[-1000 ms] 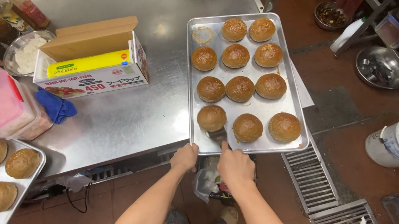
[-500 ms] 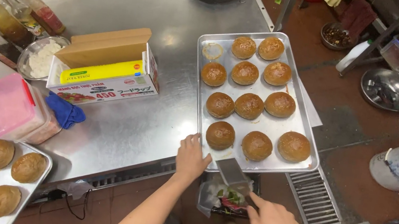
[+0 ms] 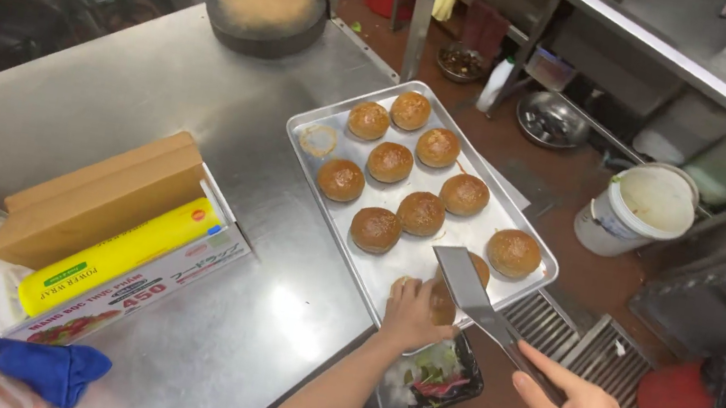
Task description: Packing and wrapping burger buns from a tray into a box
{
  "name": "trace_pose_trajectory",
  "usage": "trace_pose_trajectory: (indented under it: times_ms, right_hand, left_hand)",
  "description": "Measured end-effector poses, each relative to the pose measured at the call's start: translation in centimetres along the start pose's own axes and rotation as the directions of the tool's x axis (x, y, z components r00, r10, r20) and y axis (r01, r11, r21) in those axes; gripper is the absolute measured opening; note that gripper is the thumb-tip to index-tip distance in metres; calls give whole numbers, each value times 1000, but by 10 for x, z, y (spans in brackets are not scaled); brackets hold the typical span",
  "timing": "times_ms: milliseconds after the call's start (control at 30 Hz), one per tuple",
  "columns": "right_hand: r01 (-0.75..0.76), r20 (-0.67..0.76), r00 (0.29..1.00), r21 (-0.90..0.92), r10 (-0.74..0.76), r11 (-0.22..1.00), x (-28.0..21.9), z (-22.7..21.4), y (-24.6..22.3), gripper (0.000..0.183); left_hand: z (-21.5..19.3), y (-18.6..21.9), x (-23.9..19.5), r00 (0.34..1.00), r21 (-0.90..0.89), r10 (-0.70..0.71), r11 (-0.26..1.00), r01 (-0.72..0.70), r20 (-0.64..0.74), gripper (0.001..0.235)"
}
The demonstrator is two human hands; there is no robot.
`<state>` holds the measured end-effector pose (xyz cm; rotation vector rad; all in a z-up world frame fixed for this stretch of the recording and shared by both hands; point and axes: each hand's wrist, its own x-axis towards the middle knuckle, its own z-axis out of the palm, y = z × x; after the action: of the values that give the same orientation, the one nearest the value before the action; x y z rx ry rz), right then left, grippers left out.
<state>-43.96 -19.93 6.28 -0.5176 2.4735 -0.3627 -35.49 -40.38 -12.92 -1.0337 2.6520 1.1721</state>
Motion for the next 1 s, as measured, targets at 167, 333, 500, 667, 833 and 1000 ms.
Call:
trace_pose_trajectory:
  times_ms: [167, 333, 500, 667, 833, 1000]
  right_hand:
    - [-23, 13, 1000, -161, 25, 987, -15, 14, -56, 47]
    - [193, 53, 981, -225, -186, 955, 32, 37, -88, 43]
    - [304, 168, 950, -335, -261, 892, 85, 71, -97, 41]
    - [302, 183, 950, -330, -253, 894, 102, 102, -100, 41]
    - [399, 66, 917, -164, -393, 902, 151, 135, -130, 39]
    - [473, 93, 881, -212, -464, 855, 162, 124, -160, 34]
  left_hand:
    - [14, -57, -16, 873, -96, 55, 989, -116, -485, 56]
    - [-10, -81, -15, 846, -404, -504, 820, 406, -174, 72]
    - [-35, -110, 9, 866, -338, -500, 817, 467, -11, 86]
    - [-39, -99, 22, 895, -289, -435, 848, 444, 99, 88]
    - [-50, -86, 21, 887, -263, -441, 847, 462, 139, 82]
    - [-55, -80, 16, 872, -314, -461, 814, 489, 161, 81]
